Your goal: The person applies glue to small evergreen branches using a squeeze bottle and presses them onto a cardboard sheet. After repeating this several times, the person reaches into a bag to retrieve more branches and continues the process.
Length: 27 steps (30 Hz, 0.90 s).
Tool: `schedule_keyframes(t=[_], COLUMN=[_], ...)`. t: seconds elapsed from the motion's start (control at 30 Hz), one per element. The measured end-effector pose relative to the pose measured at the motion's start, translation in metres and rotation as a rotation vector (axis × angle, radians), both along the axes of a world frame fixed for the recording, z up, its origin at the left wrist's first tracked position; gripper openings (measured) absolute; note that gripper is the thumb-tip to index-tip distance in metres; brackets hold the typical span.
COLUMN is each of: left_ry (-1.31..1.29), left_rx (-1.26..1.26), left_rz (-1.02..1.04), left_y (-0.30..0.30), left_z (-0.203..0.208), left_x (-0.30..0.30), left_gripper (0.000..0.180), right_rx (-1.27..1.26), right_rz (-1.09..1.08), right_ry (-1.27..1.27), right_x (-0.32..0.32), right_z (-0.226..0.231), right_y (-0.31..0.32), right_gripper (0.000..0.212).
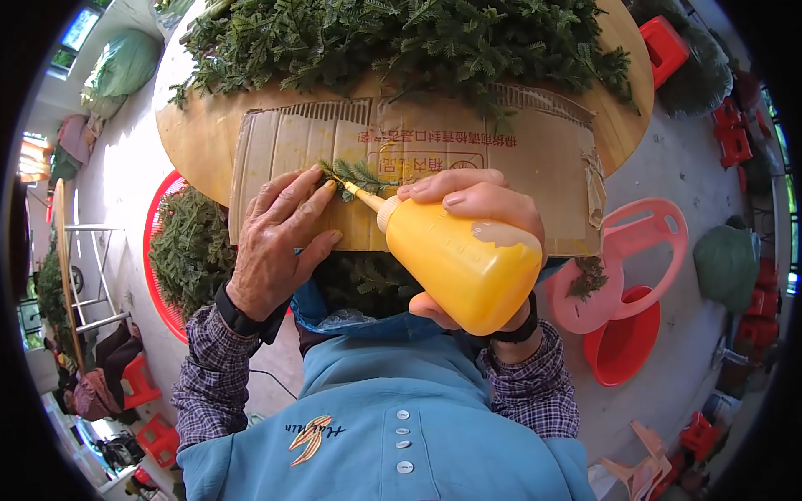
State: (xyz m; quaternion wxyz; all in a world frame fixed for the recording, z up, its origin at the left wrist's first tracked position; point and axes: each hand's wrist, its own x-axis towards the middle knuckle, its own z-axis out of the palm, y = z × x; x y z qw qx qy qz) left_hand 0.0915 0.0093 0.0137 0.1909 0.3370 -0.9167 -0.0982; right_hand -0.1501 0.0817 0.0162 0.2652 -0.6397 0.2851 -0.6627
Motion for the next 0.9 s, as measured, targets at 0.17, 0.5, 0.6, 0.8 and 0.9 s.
schedule_keyframes(t=[0.17, 0.5, 0.6, 0.8, 0.9], left_ry=[-0.002, -0.018, -0.022, -0.030, -0.035], left_rx=[-0.004, -0.014, -0.008, 0.011, -0.010], left_rz=[0.007, 0.011, 0.012, 0.005, 0.007], left_y=[0.001, 0.001, 0.001, 0.001, 0.001], left_z=[0.000, -0.001, 0.000, 0.003, 0.001], left_x=[0.000, 0.000, 0.000, -0.001, 0.000], left_gripper=[0.050, 0.050, 0.050, 0.049, 0.049], right_rx=[0.008, 0.022, 0.010, -0.001, -0.008], right_rz=[-0.002, -0.055, -0.064, -0.090, -0.105], right_ry=[0.005, 0.019, 0.017, 0.011, 0.023], right_x=[-0.001, -0.009, -0.012, -0.018, -0.022], right_z=[0.005, 0.007, 0.005, 0.003, 0.001], right_y=[0.002, 0.015, 0.016, 0.018, 0.019], right_gripper=[0.072, 0.071, 0.071, 0.072, 0.072])
